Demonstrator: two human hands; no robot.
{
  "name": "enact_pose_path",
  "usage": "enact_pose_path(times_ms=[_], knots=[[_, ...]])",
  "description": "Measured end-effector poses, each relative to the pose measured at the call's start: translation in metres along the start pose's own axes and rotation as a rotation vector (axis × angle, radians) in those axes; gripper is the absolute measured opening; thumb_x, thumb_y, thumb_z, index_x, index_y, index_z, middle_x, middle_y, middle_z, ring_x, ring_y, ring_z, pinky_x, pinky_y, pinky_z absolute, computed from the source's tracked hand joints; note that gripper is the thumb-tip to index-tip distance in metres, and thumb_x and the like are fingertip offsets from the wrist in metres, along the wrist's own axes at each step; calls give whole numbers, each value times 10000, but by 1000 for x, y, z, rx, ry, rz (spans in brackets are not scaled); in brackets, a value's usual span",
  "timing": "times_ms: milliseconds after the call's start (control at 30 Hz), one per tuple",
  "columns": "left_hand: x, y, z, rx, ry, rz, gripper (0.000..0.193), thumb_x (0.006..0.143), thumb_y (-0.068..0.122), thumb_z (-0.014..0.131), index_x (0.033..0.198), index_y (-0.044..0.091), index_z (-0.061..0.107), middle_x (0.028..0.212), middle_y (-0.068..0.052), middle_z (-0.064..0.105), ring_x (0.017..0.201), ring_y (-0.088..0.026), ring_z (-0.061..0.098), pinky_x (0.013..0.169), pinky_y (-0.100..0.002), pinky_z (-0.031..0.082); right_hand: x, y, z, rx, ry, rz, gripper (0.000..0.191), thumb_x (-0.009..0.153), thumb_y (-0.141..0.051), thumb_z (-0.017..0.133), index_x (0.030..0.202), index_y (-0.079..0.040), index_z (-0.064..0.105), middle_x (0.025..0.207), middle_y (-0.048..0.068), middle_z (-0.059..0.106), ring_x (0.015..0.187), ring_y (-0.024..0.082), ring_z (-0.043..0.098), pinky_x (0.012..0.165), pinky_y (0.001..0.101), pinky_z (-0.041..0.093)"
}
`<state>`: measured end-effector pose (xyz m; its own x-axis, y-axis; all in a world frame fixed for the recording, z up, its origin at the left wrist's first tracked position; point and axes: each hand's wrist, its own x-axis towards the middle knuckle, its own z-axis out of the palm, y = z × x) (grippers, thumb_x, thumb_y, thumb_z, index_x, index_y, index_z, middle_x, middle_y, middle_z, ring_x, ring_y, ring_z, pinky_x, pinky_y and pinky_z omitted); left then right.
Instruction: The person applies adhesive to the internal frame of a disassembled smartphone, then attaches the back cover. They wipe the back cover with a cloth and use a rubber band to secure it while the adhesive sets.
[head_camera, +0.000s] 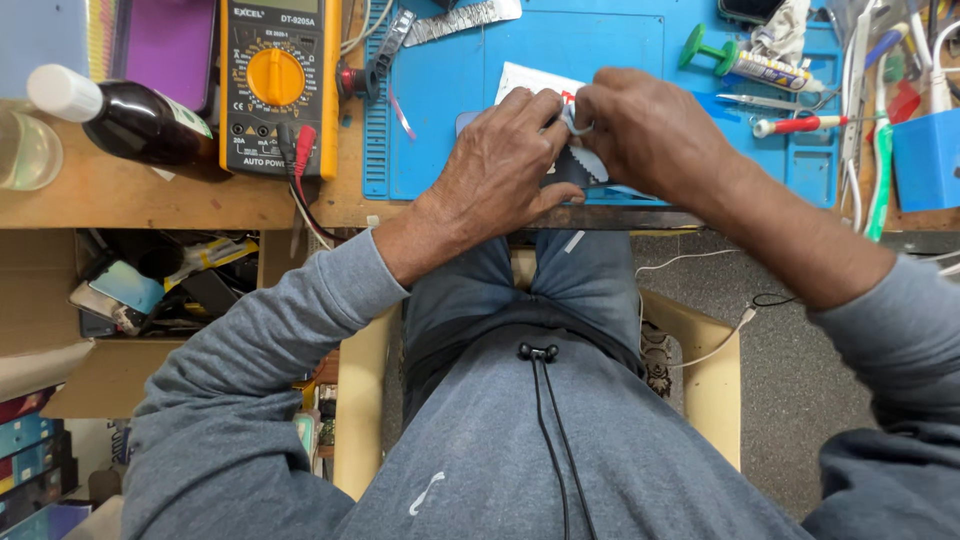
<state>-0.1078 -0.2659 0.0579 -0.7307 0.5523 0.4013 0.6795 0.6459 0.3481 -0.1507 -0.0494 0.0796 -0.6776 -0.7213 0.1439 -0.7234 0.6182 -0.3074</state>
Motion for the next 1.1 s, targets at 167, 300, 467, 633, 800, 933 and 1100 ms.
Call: enact_pose_path(times_ms=[167,300,467,633,800,933,1100], knots=[[-3,0,0,26,4,42,610,764,420,892,1078,-45,652,1142,-149,556,1062,-309,570,860,-430,530,-36,-16,-1,22,76,79,136,912,-76,748,977,-22,642,934,158,619,881,373,634,757,472,512],[-9,-1,1,18,52,50,670,775,415,881,1190,-58,651,1234,-183,547,1149,-334,551,936,-466,496,-59,-23,-4,-90,176,91,129,964,-97,755,1031,-34,664,1076,161,647,995,338,637,848,452,535],[-8,-8,3,-24,-4,25,678,762,379,884,1250,-36,661,1277,-204,547,1186,-356,536,945,-493,467,-72,-37,16,-236,213,-12,337,964,-165,767,1271,-41,707,1385,148,654,1218,303,623,1025,413,531],[-5,-14,5,-93,-7,27,608,776,356,884,1224,0,677,1295,-159,582,1195,-330,551,969,-471,475,-56,-36,22,-356,182,-7,535,1029,-383,664,1414,-11,642,1487,170,611,1366,305,570,1164,446,370],[-6,-10,6,-81,14,57,632,758,305,865,1261,-11,649,1321,-155,605,1228,-324,571,1047,-439,485,-57,-52,25,-389,173,4,656,1068,-506,549,1435,36,587,1502,235,574,1443,322,505,1217,440,328],[-7,-12,-5,-140,-5,75,733,736,335,903,1303,-17,601,1327,-181,593,1239,-357,555,1053,-450,471,-84,-66,28,-265,129,6,699,1026,-532,524,1437,32,570,1505,239,560,1454,330,484,1228,462,298],[-36,-23,-32,-52,-63,-56,765,711,304,930,1327,1,592,1296,-203,571,1202,-391,531,1045,-474,455,-59,-51,40,-250,153,14,812,1018,-604,523,1486,60,520,1545,264,503,1484,365,432,1259,469,256]])
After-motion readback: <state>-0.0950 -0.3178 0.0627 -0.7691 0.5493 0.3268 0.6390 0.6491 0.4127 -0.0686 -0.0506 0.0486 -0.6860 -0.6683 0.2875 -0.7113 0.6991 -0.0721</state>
